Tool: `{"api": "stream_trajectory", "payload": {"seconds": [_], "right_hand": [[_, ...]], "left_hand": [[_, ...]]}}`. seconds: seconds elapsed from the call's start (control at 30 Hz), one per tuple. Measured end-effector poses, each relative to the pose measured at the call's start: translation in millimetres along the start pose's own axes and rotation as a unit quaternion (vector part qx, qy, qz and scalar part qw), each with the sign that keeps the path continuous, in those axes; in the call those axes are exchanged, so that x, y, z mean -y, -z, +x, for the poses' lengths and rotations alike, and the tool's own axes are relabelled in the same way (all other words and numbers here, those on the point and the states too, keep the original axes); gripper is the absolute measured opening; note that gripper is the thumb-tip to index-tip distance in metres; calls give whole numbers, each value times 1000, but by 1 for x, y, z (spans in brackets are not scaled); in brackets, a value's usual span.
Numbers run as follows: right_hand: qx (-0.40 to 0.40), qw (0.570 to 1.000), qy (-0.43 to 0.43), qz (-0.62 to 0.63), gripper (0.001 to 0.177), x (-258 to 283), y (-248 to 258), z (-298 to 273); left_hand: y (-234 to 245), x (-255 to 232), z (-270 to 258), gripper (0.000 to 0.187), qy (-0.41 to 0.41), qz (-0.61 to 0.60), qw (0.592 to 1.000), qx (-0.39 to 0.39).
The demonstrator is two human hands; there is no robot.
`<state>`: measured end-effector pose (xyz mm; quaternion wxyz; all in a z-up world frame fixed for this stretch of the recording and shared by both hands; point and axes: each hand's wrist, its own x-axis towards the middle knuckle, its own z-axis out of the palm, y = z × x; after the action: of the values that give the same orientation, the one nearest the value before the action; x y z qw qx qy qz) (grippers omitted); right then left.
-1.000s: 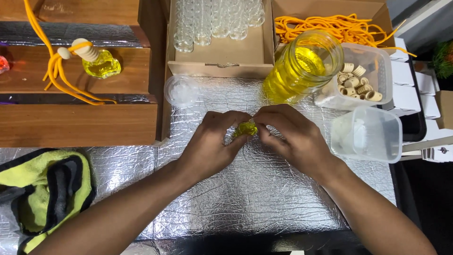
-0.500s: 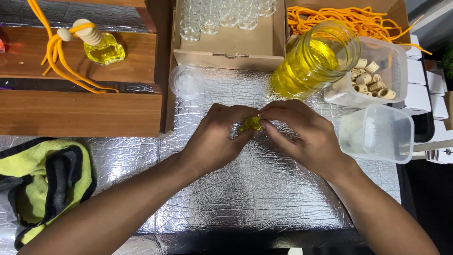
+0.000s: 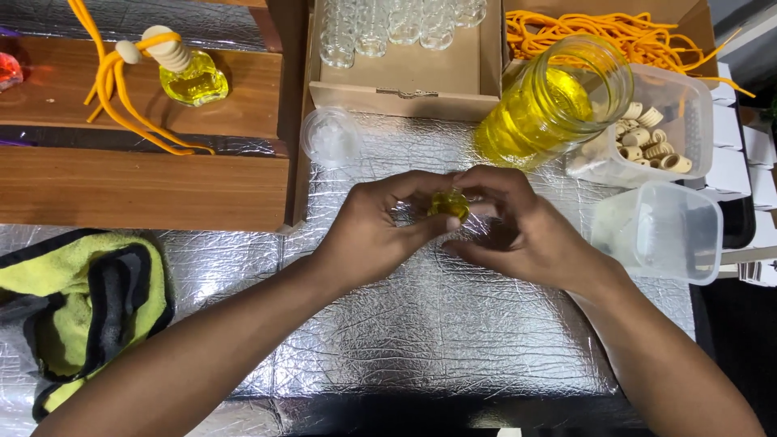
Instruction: The person uses a syringe to transfer yellow liquid from a large jar into a small glass bottle. After filling, they wipe the bottle with a cloth, place a cork stopper into the bottle, and then thread an orange cord through the stopper.
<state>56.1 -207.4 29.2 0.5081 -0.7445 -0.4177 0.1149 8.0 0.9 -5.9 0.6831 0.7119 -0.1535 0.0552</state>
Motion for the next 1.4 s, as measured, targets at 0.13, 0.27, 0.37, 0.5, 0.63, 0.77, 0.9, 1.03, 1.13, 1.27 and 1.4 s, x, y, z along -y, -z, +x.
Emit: {"api": "stream_trajectory", "payload": {"seconds": [0.13, 0.27, 0.37, 0.5, 0.63, 0.77, 0.9, 1.03, 1.13, 1.27, 1.4], "right_hand": [[-18, 999, -28, 4, 64, -13, -5, -11], [-60, 997, -15, 56, 60, -21, -7, -14], [-76, 994, -2, 79, 57, -27, -8, -15], [-89, 992, 4, 94, 55, -28, -8, -15], [-91, 992, 5, 92, 54, -26, -7, -17], [-92, 993, 5, 78, 53, -24, -8, -16], [-101, 992, 9, 75, 53, -22, -10, -17], [-99, 992, 28, 75, 52, -24, -10, -18], [-91, 994, 29, 61, 54, -26, -8, -17], [-116, 990, 26, 74, 61, -32, -12, -17], [-128, 989, 37, 58, 62, -38, -17, -21]], "left_hand": [[-2, 3, -2, 30, 16, -25, 1000, 10], [-3, 0, -1, 31, 13, -35, 999, -3], [-6, -3, -2, 31, 11, -31, 999, -6], [-7, -4, -2, 31, 11, -30, 999, -14], [-7, 0, -4, 30, 3, -26, 999, -21], [-6, 2, -4, 30, -9, -16, 1000, -23], [-8, 3, -5, 31, -14, -22, 999, -30], [-7, 3, -6, 31, -6, -27, 999, -19], [-6, 1, -4, 30, 2, -27, 1000, -16], [-4, -11, 0, 35, 0, -28, 1000, -4], [-1, -16, 4, 39, 16, -16, 1000, 7]]}}
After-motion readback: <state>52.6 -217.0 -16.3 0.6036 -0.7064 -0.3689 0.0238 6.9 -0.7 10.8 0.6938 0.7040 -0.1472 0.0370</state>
